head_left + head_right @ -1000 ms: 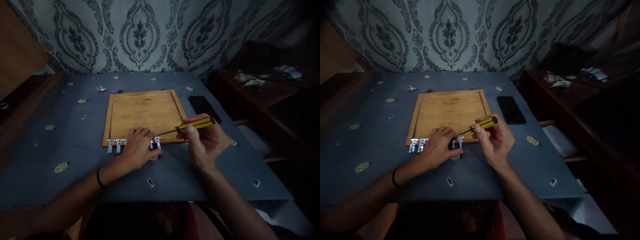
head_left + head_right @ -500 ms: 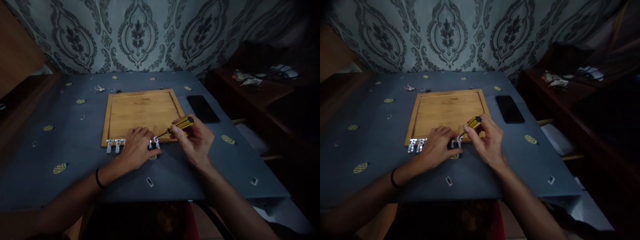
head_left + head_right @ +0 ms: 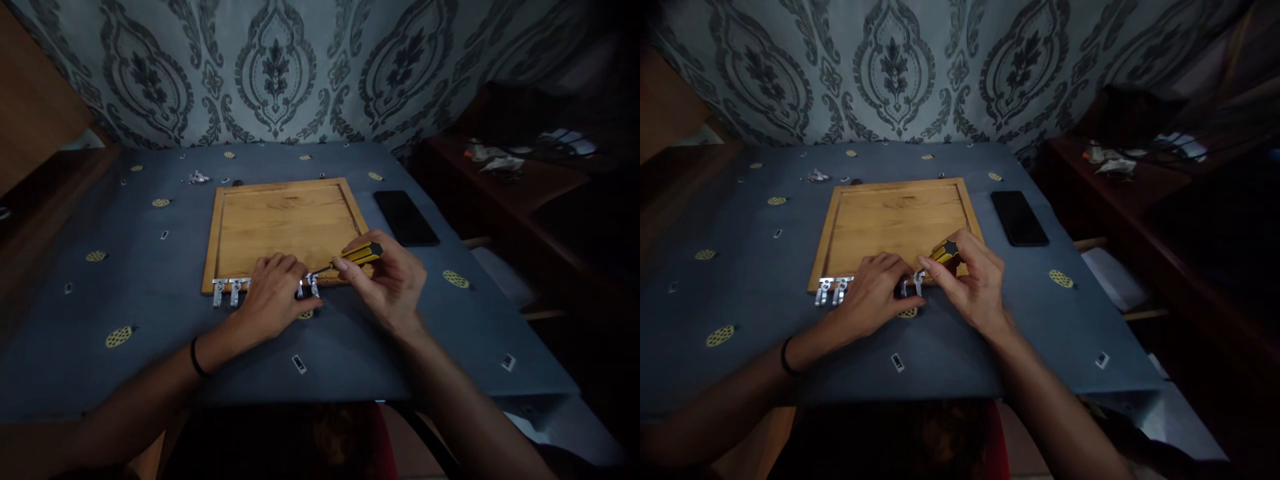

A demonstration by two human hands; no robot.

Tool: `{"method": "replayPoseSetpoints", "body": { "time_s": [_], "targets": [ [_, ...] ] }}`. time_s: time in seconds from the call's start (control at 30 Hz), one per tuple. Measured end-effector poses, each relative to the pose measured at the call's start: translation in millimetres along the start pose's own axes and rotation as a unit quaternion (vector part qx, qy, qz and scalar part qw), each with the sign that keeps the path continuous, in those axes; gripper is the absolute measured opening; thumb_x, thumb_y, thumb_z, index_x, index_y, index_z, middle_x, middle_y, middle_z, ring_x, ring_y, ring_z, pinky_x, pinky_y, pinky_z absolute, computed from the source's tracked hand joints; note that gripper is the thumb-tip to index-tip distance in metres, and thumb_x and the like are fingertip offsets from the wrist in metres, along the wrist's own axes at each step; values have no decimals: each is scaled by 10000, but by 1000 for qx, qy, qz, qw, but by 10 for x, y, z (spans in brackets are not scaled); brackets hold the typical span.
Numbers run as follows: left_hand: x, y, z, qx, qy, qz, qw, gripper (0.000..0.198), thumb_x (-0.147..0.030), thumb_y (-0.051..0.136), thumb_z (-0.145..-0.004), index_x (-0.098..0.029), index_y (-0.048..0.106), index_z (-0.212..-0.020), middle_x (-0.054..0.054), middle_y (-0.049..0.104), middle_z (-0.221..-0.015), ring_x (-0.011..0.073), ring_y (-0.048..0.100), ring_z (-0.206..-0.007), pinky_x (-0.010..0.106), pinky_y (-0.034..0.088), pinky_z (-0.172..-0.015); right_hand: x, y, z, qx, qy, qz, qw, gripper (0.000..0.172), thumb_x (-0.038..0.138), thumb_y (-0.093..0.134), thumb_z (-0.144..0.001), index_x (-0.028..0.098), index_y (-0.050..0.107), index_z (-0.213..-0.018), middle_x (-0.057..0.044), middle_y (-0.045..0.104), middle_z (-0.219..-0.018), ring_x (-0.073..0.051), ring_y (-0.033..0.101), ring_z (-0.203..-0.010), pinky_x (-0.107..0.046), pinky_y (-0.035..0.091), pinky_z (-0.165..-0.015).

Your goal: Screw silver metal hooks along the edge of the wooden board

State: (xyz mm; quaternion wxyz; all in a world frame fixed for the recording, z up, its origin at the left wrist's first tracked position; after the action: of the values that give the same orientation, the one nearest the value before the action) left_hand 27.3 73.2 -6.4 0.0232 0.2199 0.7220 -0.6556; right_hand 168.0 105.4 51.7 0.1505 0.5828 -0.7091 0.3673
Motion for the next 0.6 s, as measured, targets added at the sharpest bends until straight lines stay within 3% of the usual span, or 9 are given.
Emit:
{"method": "replayPoseSetpoints", "body": {
  "time_s": [0.17, 0.37, 0.5, 0.6],
  "targets": [
    [-6, 1, 0, 8, -5, 1, 1000, 398, -503, 819, -831, -183, 669, -1015, 63, 691, -1041, 289, 619, -1038, 422, 445, -892, 35, -7, -7, 11, -2, 26, 1000, 245, 290, 743, -885, 237, 579, -710, 19, 599, -644, -141, 535, -571, -288, 443, -540],
    [-4, 1, -1, 11, -8, 9, 1000, 402, -497, 817, -834, -181, 676, -1038, 70, 684, -1053, 294, 615, -1050, 431, 443, -910, 5, 14, -12, 26, 13, -16, 999, 226, 253, 773, -863, 223, 603, -715, 24, 592, -662, -130, 548, -593, -271, 441, -549],
    [2, 5, 0, 12, -8, 10, 1000, 416, -496, 821, -829, -174, 677, -1048, 69, 685, -1054, 296, 616, -1056, 427, 444, -901, -107, 66, 10, 48, 101, -107, 988, 123, 330, 765, -876, 224, 703, -887, 1, 688, -812, -123, 615, -617, -251, 507, -537],
    [-3, 4, 4, 8, -2, 9, 1000, 417, -498, 818, -832, -177, 674, -1057, 67, 687, -1068, 293, 617, -1061, 423, 442, -900, -156, 106, 20, 76, 153, -160, 972, 238, 416, 779, -865, 227, 739, -1003, -16, 730, -897, -102, 609, -560, -247, 544, -512]
  ]
}}
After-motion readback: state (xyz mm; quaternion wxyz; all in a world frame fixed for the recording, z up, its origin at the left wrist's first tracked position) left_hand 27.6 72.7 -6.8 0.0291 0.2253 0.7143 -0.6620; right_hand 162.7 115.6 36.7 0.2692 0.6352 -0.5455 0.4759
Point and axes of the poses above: each hand's wrist, its own z-axis away from the middle knuckle, its own y-axis out of the palm, x = y × z, the point moved 8 cm from there along -z, towards the middle knuckle
